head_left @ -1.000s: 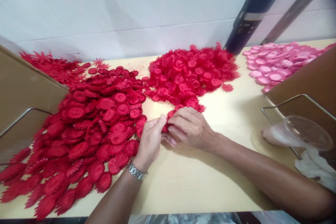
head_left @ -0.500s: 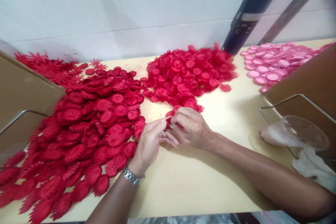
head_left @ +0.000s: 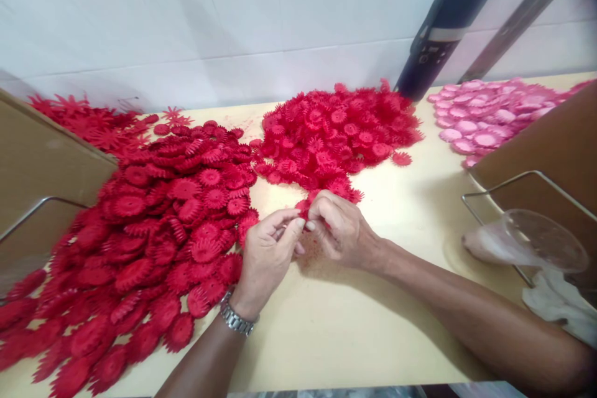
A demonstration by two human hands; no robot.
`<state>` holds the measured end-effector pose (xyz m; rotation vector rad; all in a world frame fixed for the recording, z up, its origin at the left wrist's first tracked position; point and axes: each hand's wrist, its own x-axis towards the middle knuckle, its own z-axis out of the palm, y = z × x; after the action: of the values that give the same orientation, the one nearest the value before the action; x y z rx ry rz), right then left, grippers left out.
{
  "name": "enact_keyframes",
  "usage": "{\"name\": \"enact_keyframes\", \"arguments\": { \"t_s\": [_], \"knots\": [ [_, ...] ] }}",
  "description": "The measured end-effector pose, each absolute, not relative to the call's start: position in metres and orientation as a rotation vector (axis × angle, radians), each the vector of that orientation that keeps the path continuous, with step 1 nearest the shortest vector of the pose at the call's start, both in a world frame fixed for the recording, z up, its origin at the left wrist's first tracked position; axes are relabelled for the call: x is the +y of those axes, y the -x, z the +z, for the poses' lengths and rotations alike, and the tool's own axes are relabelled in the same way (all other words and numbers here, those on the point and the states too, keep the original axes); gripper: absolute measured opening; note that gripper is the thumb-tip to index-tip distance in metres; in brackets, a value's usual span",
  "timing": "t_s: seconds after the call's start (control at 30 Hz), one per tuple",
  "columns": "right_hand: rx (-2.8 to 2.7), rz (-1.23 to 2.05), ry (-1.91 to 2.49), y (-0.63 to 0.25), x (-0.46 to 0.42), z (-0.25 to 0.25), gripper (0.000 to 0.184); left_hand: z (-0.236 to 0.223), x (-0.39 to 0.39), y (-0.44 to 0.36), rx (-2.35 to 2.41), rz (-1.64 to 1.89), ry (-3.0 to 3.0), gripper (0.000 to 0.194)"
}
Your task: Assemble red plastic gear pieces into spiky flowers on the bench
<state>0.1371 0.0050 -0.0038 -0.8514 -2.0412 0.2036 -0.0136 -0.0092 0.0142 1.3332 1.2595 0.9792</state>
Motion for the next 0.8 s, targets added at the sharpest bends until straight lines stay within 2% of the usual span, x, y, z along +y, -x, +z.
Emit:
{"name": "enact_keyframes", "arguments": {
  "t_s": [0.23,0.47,0.8],
  "knots": [
    [-2.019,0.253,0.832,-0.137,0.004,-0.003,0.013,0.013,-0.008,0.016,1.111,0.906,-1.277,0.017],
    [-2.031,0.416,0.795,-0.136,0.002,0.006,0.013,0.009,-0.007,0.017,0.995,1.038,-1.121,0.024],
    [-1.958,0.486,0.811,-0.14,0.003,0.014,0.012,0.025,-0.006,0.022,1.037,1.139,-0.913,0.026]
  ]
}}
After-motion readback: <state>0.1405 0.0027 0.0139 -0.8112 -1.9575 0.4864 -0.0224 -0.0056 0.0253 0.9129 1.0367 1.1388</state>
